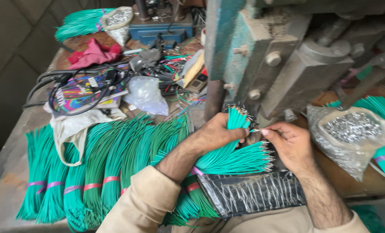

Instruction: The person holds a bundle of green insulated wires and, one at a time, fits a metal terminal onto the stripped end of a wire, positions it under a bench-mounted press, and operates the press to crimp the terminal onto the wire, placing finished wires into a tray.

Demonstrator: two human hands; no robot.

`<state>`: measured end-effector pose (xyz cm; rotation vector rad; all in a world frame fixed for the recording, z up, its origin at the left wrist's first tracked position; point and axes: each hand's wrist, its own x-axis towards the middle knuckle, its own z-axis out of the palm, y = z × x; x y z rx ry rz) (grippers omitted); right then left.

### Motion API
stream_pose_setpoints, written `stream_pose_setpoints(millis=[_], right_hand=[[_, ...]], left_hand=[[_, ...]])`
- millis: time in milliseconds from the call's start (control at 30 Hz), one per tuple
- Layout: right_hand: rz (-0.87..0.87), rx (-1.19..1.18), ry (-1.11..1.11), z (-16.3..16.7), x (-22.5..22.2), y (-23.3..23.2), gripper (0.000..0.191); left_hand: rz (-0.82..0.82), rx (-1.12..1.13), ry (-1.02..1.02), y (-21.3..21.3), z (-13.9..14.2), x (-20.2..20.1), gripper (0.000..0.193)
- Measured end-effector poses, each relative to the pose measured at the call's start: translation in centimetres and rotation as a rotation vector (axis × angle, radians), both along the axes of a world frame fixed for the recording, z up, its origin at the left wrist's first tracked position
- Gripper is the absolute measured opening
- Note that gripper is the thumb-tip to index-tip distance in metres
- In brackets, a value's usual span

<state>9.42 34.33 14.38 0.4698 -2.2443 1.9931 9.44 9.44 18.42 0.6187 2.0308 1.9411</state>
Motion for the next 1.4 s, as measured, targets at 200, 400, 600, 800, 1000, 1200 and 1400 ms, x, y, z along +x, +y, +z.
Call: stream_pose_setpoints(millis=[200,400,600,800,1000,1200,1400], right_hand=[[0.008,0.063,-0.009,0.5,0.4,0.3,0.013],[0.003,0.088,-0.018,1.0,0.5,0.3,0.013],[-0.017,0.174,0.019,1.4,0.5,0.6,0.013],[0.002,0.112,-0.027,1.7,0.8,0.3,0.013],[0.089,0.061,-0.019,3.1,3.2,2.4,0.016],[0.135,0.715,0.136,6.2,5.5,6.3,0.014],[0.011,0.741,0.209,4.1,5.9,5.6,0.011]], left_hand=[[0.025,-0.031,-0.013,0.4,0.7,0.3,0.017],[0.029,-0.062,0.0,0.7,1.0,0.4,0.016],[0.022,-0.054,-0.016,0.6,0.9,0.3,0.016],[0.026,-0.051,-0.017,0.8,1.6,0.7,0.016],[-0.016,0.008,-0.119,1.0,1.6,1.2,0.016],[-0.002,-0.032,-0.035,0.9,1.2,0.2,0.02],[-0.022,0.007,0.0,1.0,0.9,0.3,0.017]])
